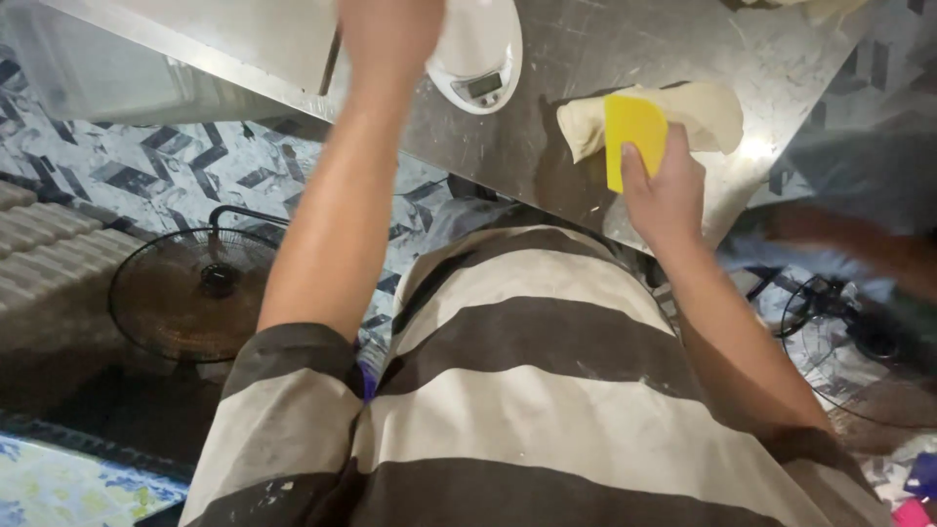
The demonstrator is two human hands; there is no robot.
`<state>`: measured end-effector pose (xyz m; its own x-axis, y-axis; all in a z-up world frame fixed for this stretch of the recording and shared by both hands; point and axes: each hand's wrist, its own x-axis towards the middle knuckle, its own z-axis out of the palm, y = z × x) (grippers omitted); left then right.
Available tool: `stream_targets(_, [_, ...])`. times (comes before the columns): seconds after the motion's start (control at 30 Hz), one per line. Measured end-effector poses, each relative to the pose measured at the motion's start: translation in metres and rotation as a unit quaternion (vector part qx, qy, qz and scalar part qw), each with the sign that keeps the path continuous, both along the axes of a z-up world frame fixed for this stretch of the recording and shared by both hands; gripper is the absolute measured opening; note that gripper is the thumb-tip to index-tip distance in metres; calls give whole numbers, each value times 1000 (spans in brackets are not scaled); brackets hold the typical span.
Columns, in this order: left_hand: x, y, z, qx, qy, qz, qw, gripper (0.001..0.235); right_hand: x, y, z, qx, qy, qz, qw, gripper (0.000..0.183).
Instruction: Dividing a large piece of dough into smaller portions using a scraper and weighing them on a scale.
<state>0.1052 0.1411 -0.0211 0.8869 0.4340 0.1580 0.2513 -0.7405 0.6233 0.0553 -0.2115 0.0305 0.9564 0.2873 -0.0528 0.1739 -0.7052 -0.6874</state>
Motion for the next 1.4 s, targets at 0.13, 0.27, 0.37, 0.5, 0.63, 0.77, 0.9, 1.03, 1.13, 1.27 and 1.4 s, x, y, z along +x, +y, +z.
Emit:
stream_targets(0.13, [-35, -93, 23, -114, 134, -136, 975, 46, 24, 31, -3, -146, 18, 81, 986, 37])
stream_targets(0.27, [-51, -131, 2, -137, 158, -197, 958, 45, 27, 47, -25, -202, 33, 106, 973, 36])
stream_targets(0.37, [-59, -134, 4, -163, 162, -167, 959, 51, 41, 55, -40, -206, 28, 105, 973, 33])
stream_targets(0.5, [-66, -140, 5, -156, 139, -199, 958, 42, 58, 50, -48, -123, -4, 46, 991, 35])
stream_targets(0.63, [-102, -141, 18, -253, 192, -256, 913, 39, 24, 28, -65, 43, -9, -5, 999, 35])
stream_targets(0.77, [-86, -100, 29, -314, 176, -130, 924, 42, -8, 5, -70, 109, -3, -47, 993, 32])
stream_targets(0.9, [-50, -42, 9, -262, 9, -40, 964, 32, -27, -9, -70, 205, 32, -91, 974, 31])
stream_targets(1.03, [-24, -10, 20, -164, 84, -1, 983, 37, -21, -31, -73, 248, 46, -125, 959, 31])
stream_targets(1.13, [-25, 0, 23, 27, 112, 7, 993, 43, -7, -70, -93, 154, -14, -201, 967, 30])
stream_targets(1.27, [-57, -15, 36, 85, -82, 21, 993, 44, 37, -92, -91, 279, 19, -259, 924, 33])
stream_targets(1.4, [-86, -68, 27, -134, 102, -49, 984, 41, 73, -58, -85, 443, 244, -180, 844, 35])
